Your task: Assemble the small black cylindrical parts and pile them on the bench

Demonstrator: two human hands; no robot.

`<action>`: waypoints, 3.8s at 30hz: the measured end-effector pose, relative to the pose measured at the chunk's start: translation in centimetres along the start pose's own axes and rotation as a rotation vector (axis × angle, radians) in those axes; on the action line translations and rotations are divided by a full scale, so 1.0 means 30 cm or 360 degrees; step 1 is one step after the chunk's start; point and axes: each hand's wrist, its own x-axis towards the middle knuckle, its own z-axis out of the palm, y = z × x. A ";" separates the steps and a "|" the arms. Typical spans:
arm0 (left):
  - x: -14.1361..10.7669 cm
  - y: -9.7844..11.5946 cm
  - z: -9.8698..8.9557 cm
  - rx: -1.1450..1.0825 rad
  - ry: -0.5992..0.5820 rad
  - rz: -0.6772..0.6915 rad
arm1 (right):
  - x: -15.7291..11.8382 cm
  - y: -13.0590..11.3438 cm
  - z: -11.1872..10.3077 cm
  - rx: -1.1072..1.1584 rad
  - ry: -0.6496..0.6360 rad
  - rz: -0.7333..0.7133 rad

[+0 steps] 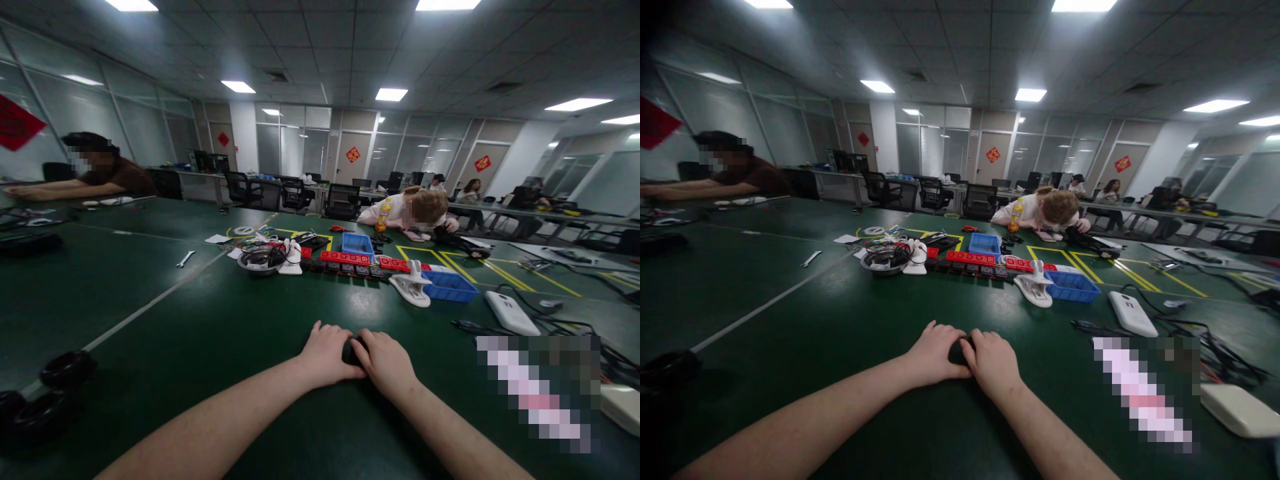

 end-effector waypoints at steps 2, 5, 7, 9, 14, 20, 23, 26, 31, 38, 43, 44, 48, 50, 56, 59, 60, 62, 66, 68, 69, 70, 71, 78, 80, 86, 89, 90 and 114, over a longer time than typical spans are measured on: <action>0.020 -0.020 0.008 0.0034 0.0035 -0.0016 | 0.016 0.006 0.031 0.0048 0.0054 -0.0038; 0.050 -0.035 0.036 0.0087 0.0049 0.0049 | 0.027 0.023 0.070 0.0156 0.0163 -0.0112; 0.067 -0.036 0.058 0.0102 0.0061 0.0077 | 0.029 0.034 0.087 0.0238 0.0227 -0.0142; 0.080 -0.034 0.075 0.0089 0.0079 0.0074 | 0.029 0.040 0.094 0.0292 0.0239 -0.0118; 0.091 -0.041 0.088 -0.0016 0.0105 0.0060 | 0.034 0.035 0.086 0.0419 0.0246 -0.0028; 0.098 -0.049 0.078 -0.0095 0.0031 0.0029 | 0.041 0.040 0.092 0.0666 0.0221 -0.0025; 0.101 -0.052 0.075 -0.0117 -0.0003 0.0016 | 0.037 0.045 0.098 0.0756 0.0268 -0.0059; 0.101 -0.055 0.074 -0.0200 -0.0035 0.0044 | 0.035 0.046 0.102 0.0784 0.0305 -0.0069; 0.102 -0.054 0.074 -0.0193 -0.0021 0.0025 | 0.038 0.047 0.098 0.0772 0.0367 -0.0085; 0.116 -0.082 0.051 -0.0299 -0.0204 0.0136 | 0.024 0.055 0.067 0.0937 0.0440 -0.0412; 0.127 -0.102 0.045 -0.0298 -0.0280 0.0293 | 0.015 0.053 0.061 0.0937 0.0410 -0.0565; 0.128 -0.105 0.047 -0.0283 -0.0289 0.0310 | 0.015 0.053 0.062 0.0919 0.0400 -0.0585; 0.128 -0.118 0.063 -0.0254 -0.0279 0.0315 | 0.012 0.057 0.068 0.0898 0.0374 -0.0628; 0.124 -0.122 0.070 -0.0248 -0.0244 0.0328 | 0.010 0.060 0.072 0.0923 0.0391 -0.0644; 0.110 -0.105 0.075 -0.0261 -0.0098 0.0300 | 0.016 0.064 0.093 0.0980 0.0591 -0.0378; 0.106 -0.093 0.073 -0.0238 -0.0042 0.0251 | 0.027 0.063 0.113 0.0943 0.0634 -0.0178; 0.105 -0.090 0.073 -0.0228 -0.0033 0.0248 | 0.031 0.062 0.117 0.0927 0.0627 -0.0139; 0.104 -0.086 0.072 -0.0201 -0.0023 0.0241 | 0.035 0.058 0.119 0.0892 0.0584 -0.0094; 0.107 -0.085 0.073 -0.0163 -0.0016 0.0244 | 0.036 0.050 0.104 0.0864 0.0501 -0.0071; 0.110 -0.086 0.075 -0.0172 -0.0023 0.0250 | 0.035 0.048 0.096 0.0884 0.0503 -0.0098; 0.112 -0.088 0.076 -0.0176 -0.0033 0.0246 | 0.035 0.048 0.093 0.0897 0.0514 -0.0120; 0.114 -0.089 0.077 -0.0177 -0.0047 0.0240 | 0.035 0.048 0.092 0.0911 0.0529 -0.0148; 0.116 -0.091 0.078 -0.0175 -0.0060 0.0235 | 0.035 0.048 0.092 0.0927 0.0546 -0.0183; 0.122 -0.104 0.074 -0.0268 -0.0137 0.0263 | 0.026 0.056 0.082 0.1045 0.0549 -0.0484; 0.123 -0.107 0.066 -0.0313 -0.0188 0.0303 | 0.022 0.055 0.074 0.1026 0.0537 -0.0514; 0.124 -0.115 0.051 -0.0314 -0.0277 0.0402 | 0.013 0.050 0.071 0.0949 0.0482 -0.0611; 0.122 -0.119 0.054 -0.0313 -0.0285 0.0423 | 0.009 0.053 0.074 0.0921 0.0479 -0.0687; 0.121 -0.119 0.056 -0.0303 -0.0282 0.0432 | 0.007 0.054 0.074 0.0919 0.0488 -0.0705; 0.099 -0.082 0.065 -0.0150 0.0049 0.0292 | 0.031 0.053 0.128 0.0804 0.0586 -0.0051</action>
